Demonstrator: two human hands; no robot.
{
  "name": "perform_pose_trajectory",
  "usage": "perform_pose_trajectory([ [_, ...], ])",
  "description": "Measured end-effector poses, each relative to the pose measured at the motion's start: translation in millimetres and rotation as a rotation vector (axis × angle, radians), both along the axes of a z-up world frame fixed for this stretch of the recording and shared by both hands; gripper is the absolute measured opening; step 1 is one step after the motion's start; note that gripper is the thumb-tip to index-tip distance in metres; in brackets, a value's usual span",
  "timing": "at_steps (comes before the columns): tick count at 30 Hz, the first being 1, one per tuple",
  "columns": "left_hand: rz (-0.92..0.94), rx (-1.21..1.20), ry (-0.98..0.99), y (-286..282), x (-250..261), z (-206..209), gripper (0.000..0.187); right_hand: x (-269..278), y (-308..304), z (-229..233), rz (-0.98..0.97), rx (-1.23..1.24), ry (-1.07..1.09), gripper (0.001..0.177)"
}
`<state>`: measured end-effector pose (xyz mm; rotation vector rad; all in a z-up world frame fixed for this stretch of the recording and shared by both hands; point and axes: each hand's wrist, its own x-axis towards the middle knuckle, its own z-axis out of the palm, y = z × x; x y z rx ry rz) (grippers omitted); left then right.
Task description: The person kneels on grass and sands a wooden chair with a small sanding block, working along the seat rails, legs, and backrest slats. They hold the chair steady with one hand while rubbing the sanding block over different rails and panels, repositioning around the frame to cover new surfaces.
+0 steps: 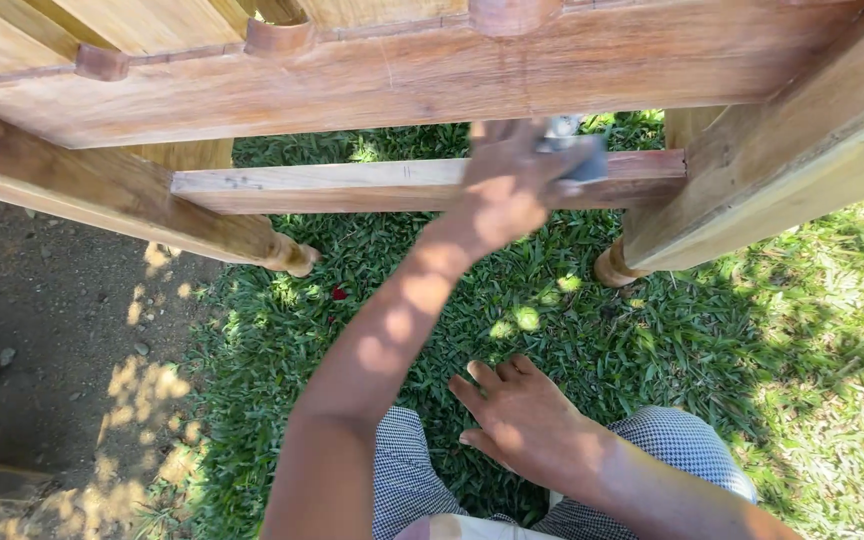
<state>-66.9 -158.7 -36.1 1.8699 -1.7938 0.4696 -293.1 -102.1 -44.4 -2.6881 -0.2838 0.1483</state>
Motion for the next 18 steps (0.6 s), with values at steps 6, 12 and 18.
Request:
perform_pose_trajectory([
  [6,-0.148,-0.032,0.024,-16,-2,-5,0.056,3,-2,3,-0.024,-0.024,0.200,0.069],
  [12,-0.019,0.048,0.091,68,39,17,0.042,-10,-7,13,0.013,-0.032,0.013,0.071],
  [18,-0.059,0.016,-0.052,-31,-27,-11,0.040,-8,2,7,0.016,-0.040,-0.025,0.072],
])
